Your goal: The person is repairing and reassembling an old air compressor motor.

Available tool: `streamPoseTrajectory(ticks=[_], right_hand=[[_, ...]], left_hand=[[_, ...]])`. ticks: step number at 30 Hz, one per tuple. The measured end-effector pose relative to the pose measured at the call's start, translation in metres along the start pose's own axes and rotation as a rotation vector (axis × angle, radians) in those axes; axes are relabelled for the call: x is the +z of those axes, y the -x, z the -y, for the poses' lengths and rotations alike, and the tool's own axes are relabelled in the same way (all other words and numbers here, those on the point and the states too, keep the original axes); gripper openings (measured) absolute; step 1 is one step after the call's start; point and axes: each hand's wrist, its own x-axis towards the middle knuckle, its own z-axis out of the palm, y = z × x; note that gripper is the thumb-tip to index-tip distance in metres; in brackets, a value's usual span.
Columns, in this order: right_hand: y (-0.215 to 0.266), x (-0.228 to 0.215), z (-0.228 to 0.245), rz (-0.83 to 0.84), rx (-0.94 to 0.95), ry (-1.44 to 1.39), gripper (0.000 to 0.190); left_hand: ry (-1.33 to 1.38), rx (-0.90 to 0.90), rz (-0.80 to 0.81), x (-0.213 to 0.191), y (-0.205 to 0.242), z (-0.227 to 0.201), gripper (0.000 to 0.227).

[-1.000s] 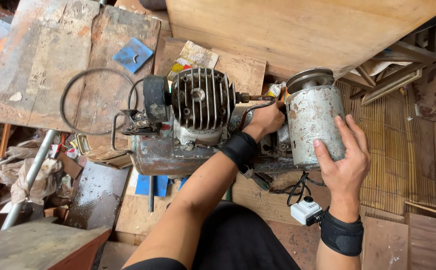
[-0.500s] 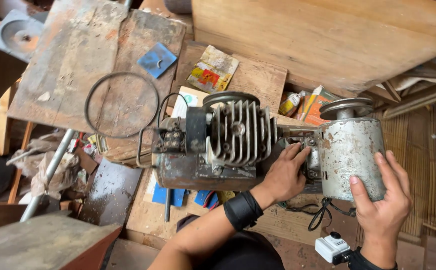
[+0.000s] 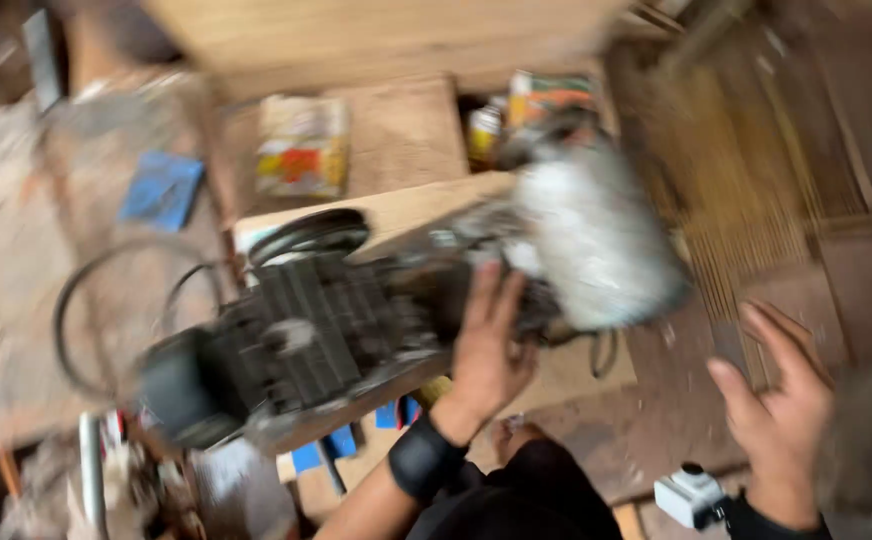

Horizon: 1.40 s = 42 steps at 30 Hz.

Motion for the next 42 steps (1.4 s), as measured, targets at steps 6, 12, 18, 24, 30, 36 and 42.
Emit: streamPoseTrajectory(ticks=[6, 12, 18, 24, 30, 36, 42], right_hand=[[0.064, -0.039, -0.111, -0.165, 0.234, 0.014, 0.036], [0.110, -0.108, -0.221, -0.193, 0.203, 0.015, 0.028], [0.156, -0.195, -0.335, -0.095, 0.311, 0.057, 0.023], [0.195, -0.247, -0.455, -0.003, 0.346, -0.006, 0.024], [0.140, -0.272, -0.454, -0.021, 0.384, -0.013, 0.026], [0.081, -0.286, -0.517, 0.169, 0.288, 0.036, 0.024], [-0.004, -0.279, -0.611, 0.389, 0.137, 0.104, 0.021]], left_hand=[[-0.298, 0.009, 0.074, 0.039, 0.053, -0.013, 0.078], [-0.550, -0.077, 0.138, 0.124, 0.084, -0.022, 0.079], [-0.666, -0.185, 0.203, 0.239, 0.102, -0.009, 0.081], [-0.829, -0.409, 0.293, 0.306, 0.092, -0.042, 0.086], [-0.901, -0.538, 0.303, 0.339, 0.046, -0.071, 0.081], [-0.866, 0.244, -0.274, 0.312, 0.011, -0.203, 0.028], [-0.951, -0.382, -0.719, 0.211, -0.119, -0.191, 0.090]])
